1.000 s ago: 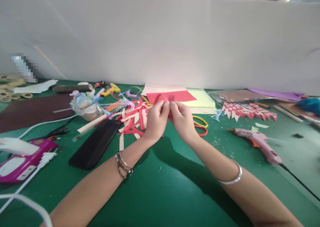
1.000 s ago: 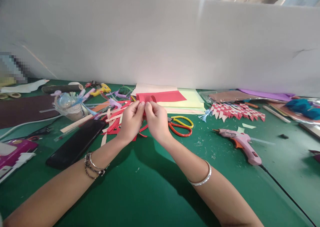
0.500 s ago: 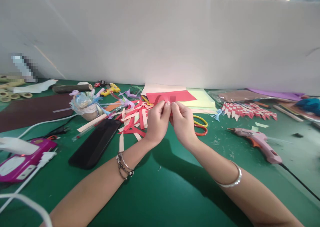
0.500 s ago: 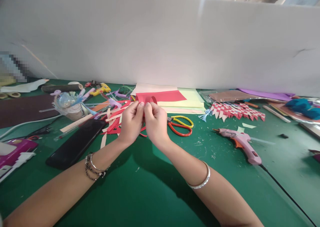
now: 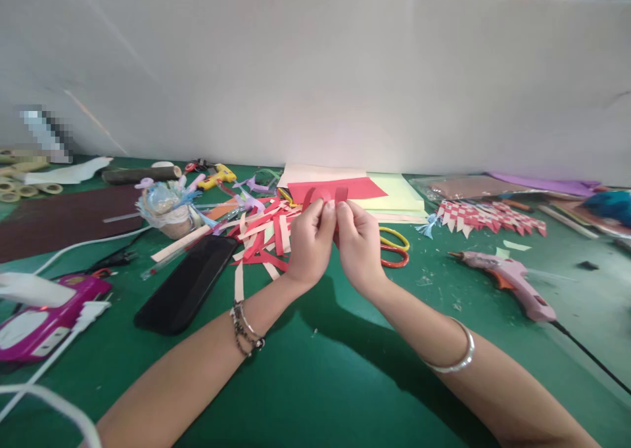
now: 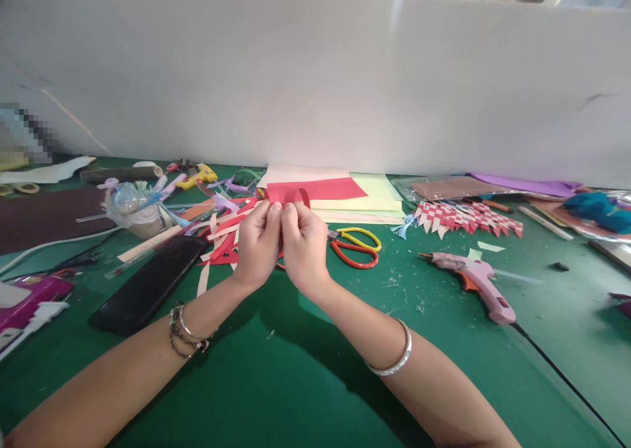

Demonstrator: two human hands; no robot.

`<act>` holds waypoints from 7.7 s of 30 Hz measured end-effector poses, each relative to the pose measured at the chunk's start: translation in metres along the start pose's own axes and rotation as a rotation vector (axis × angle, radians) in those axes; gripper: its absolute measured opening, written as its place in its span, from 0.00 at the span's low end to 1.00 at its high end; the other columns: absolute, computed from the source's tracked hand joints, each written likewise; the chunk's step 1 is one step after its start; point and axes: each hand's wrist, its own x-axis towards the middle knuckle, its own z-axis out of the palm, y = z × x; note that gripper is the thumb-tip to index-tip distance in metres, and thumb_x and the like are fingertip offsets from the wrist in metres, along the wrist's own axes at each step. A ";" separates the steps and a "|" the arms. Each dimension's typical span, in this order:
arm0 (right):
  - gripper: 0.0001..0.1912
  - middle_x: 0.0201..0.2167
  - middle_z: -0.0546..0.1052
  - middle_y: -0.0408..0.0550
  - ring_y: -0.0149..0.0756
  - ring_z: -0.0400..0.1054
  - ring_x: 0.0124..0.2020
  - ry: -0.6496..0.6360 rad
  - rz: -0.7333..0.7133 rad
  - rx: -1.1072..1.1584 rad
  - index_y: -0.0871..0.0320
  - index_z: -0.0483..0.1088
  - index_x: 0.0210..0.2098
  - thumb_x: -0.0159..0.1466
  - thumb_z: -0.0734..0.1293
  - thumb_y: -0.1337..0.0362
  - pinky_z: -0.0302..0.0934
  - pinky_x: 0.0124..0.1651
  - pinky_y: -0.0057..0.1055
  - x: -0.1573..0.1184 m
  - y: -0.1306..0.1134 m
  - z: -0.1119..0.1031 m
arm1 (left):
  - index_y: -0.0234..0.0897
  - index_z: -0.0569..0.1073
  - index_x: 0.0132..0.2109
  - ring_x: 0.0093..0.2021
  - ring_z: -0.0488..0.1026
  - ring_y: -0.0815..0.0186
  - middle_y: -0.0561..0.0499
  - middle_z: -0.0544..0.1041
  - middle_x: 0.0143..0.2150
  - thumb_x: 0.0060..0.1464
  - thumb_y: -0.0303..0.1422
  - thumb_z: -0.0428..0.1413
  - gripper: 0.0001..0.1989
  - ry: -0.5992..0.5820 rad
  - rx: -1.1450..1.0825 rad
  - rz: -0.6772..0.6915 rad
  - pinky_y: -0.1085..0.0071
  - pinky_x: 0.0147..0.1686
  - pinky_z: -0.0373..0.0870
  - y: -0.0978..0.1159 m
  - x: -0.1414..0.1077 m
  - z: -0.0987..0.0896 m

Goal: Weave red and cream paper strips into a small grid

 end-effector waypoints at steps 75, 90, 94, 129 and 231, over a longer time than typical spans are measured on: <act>0.12 0.21 0.71 0.43 0.25 0.62 0.21 -0.798 -0.103 -0.228 0.60 0.69 0.25 0.62 0.60 0.63 0.57 0.24 0.23 0.036 -0.050 -0.059 | 0.40 0.65 0.53 0.53 0.64 0.53 0.42 0.68 0.53 0.41 0.43 0.61 0.31 -0.573 0.423 0.014 0.63 0.44 0.65 0.008 0.046 -0.066; 0.13 0.18 0.69 0.40 0.25 0.61 0.19 -0.712 -0.182 0.113 0.56 0.68 0.24 0.62 0.61 0.59 0.58 0.24 0.26 0.042 -0.062 -0.094 | 0.35 0.73 0.39 0.25 0.70 0.72 0.52 0.72 0.27 0.58 0.37 0.48 0.13 -0.619 -0.256 -0.196 0.74 0.31 0.68 -0.012 0.041 -0.039; 0.11 0.22 0.73 0.43 0.27 0.64 0.22 -1.021 -0.143 -0.282 0.57 0.72 0.25 0.58 0.64 0.58 0.59 0.25 0.26 0.045 -0.068 -0.098 | 0.38 0.72 0.42 0.31 0.73 0.69 0.47 0.74 0.35 0.58 0.36 0.47 0.12 -0.542 -0.344 -0.263 0.73 0.34 0.69 -0.010 0.042 -0.039; 0.05 0.29 0.70 0.45 0.30 0.64 0.28 -0.641 -0.369 -0.696 0.59 0.63 0.29 0.61 0.61 0.65 0.58 0.31 0.27 0.052 -0.032 -0.068 | 0.40 0.53 0.58 0.25 0.72 0.71 0.51 0.73 0.36 0.55 0.41 0.49 0.26 -0.959 -0.129 -0.416 0.74 0.28 0.65 0.021 0.027 -0.040; 0.13 0.23 0.71 0.44 0.32 0.63 0.25 -0.978 0.138 -0.754 0.57 0.68 0.29 0.64 0.57 0.60 0.52 0.28 0.26 -0.051 0.013 -0.083 | 0.34 0.72 0.29 0.22 0.66 0.73 0.55 0.70 0.20 0.57 0.40 0.49 0.16 -1.016 0.223 -0.395 0.79 0.25 0.57 -0.012 -0.059 -0.070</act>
